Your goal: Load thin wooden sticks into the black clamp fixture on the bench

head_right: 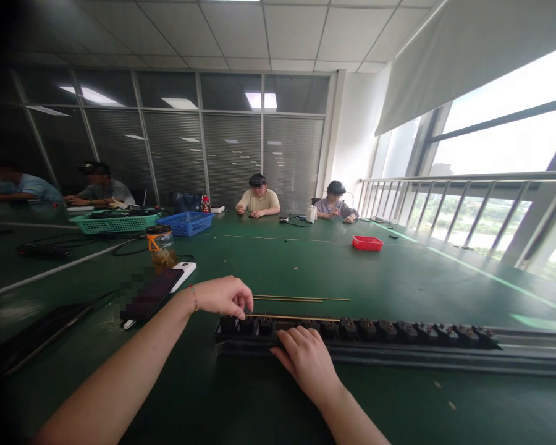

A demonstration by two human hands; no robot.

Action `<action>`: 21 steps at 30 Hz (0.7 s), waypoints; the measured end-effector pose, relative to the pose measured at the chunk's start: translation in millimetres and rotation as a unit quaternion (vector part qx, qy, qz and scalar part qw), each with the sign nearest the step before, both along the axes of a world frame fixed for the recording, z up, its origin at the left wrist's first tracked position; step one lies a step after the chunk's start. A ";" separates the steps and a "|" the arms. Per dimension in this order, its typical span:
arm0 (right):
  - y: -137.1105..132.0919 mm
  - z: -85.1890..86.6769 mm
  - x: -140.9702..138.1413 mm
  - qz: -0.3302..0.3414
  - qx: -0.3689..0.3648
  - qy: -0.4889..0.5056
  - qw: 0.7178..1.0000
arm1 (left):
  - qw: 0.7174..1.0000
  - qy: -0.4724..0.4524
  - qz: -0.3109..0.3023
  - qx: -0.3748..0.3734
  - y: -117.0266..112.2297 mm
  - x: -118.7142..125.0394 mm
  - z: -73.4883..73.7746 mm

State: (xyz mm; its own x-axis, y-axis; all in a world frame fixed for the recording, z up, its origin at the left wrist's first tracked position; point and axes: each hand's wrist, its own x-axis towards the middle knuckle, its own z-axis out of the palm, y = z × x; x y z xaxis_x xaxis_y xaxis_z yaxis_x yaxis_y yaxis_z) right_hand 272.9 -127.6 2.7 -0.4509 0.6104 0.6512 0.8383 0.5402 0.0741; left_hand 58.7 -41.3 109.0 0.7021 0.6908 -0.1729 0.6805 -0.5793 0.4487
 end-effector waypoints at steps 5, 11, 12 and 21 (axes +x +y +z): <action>0.7 -2.5 2.3 -0.001 -0.020 0.010 1.000 | 0.995 -0.041 0.028 0.089 16.4 -12.2 3.8; 1.3 -4.5 2.1 0.002 -0.020 0.014 1.000 | 0.983 0.022 0.115 0.144 54.4 -33.6 -29.8; 1.3 -4.3 1.9 0.002 -0.018 0.014 1.000 | 0.984 0.034 0.115 0.133 59.4 -35.4 -39.1; 0.8 -4.3 1.3 0.003 -0.012 0.013 1.000 | 0.965 0.058 0.204 0.157 77.1 -44.1 -82.0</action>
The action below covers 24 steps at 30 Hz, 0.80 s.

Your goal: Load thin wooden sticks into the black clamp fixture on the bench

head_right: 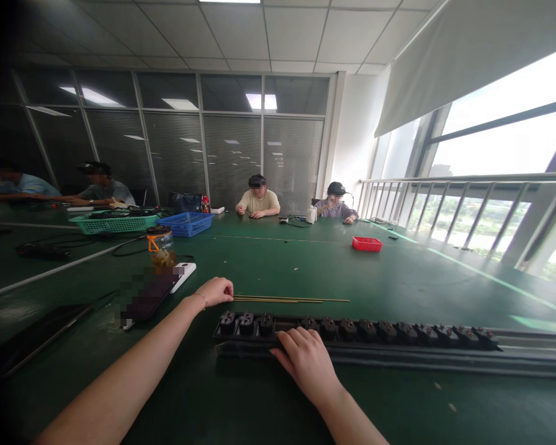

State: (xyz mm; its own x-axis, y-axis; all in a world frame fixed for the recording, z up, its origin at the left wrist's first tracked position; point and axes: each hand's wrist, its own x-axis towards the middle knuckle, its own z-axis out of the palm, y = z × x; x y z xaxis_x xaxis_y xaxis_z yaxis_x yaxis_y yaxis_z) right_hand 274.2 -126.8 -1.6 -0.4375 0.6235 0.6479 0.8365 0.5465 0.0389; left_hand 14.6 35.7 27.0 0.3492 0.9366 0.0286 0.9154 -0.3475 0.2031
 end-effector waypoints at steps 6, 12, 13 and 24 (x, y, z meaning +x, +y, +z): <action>0.1 0.0 0.4 -0.008 -0.017 -0.011 1.000 | 0.998 -0.004 -0.045 0.039 2.8 -2.9 -6.7; 0.3 0.1 0.9 -0.010 -0.008 -0.013 1.000 | 0.997 -0.008 -0.045 0.058 -3.3 -1.0 -11.7; 0.4 0.2 0.7 -0.010 -0.005 -0.013 1.000 | 0.997 -0.004 -0.039 0.070 -5.5 -1.3 -12.5; -0.7 5.8 -1.7 -0.011 0.001 -0.031 0.999 | 0.990 0.035 0.136 0.007 -40.9 1.9 -34.7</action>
